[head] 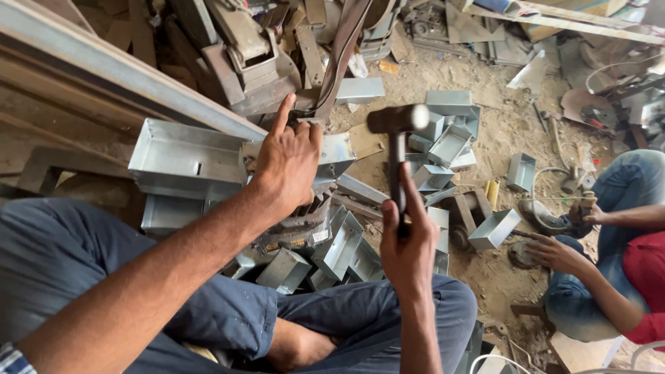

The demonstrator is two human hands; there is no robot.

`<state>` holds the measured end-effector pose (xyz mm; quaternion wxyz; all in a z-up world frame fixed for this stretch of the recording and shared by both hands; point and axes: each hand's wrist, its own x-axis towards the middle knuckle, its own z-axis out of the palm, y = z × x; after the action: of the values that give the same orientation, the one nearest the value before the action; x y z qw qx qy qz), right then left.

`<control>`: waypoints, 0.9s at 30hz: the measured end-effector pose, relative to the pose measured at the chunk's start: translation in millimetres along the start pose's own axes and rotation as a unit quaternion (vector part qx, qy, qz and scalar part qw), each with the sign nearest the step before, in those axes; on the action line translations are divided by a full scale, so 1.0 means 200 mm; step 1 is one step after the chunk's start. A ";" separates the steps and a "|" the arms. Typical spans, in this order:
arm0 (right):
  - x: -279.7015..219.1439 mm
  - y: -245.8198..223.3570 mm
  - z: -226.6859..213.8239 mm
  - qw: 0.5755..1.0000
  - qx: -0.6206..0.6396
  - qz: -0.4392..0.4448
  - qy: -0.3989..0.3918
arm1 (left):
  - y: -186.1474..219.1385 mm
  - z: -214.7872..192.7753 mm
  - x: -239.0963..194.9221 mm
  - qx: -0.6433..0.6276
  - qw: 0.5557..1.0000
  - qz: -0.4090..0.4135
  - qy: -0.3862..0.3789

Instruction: The person assembles and shapes metal boxes, using a hammer to bend tabs and secure components while sitting on the floor of a workshop.

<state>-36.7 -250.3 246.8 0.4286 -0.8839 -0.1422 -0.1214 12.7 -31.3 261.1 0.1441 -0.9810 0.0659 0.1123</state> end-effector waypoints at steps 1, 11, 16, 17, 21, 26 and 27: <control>-0.01 0.00 -0.01 1.000 0.007 0.011 0.002 | 0.00 -0.01 0.00 -0.007 1.000 0.003 0.011; -0.04 0.22 0.10 0.938 0.308 0.149 -0.060 | -0.02 0.05 0.05 -0.020 0.999 0.031 -0.011; -0.14 0.39 0.25 0.896 0.386 0.218 -0.013 | -0.11 0.16 0.19 -0.156 0.986 0.044 0.050; -0.15 0.42 0.26 0.897 0.378 0.228 -0.011 | -0.11 0.18 0.19 -0.181 0.981 0.024 0.065; -0.16 0.46 0.27 0.892 0.372 0.255 0.007 | -0.05 0.18 0.17 -0.205 0.970 -0.069 0.107; -0.17 0.45 0.26 0.936 0.299 0.187 0.002 | -0.23 0.22 0.31 -0.326 0.941 0.000 0.090; -0.16 0.43 0.25 0.947 0.274 0.167 -0.001 | -0.29 0.24 0.31 -0.343 0.936 0.022 0.080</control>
<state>-31.3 -265.9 142.9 0.6680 -0.7438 -0.0204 -0.0038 73.3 31.5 217.6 -0.2088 -0.9750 0.0558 0.0524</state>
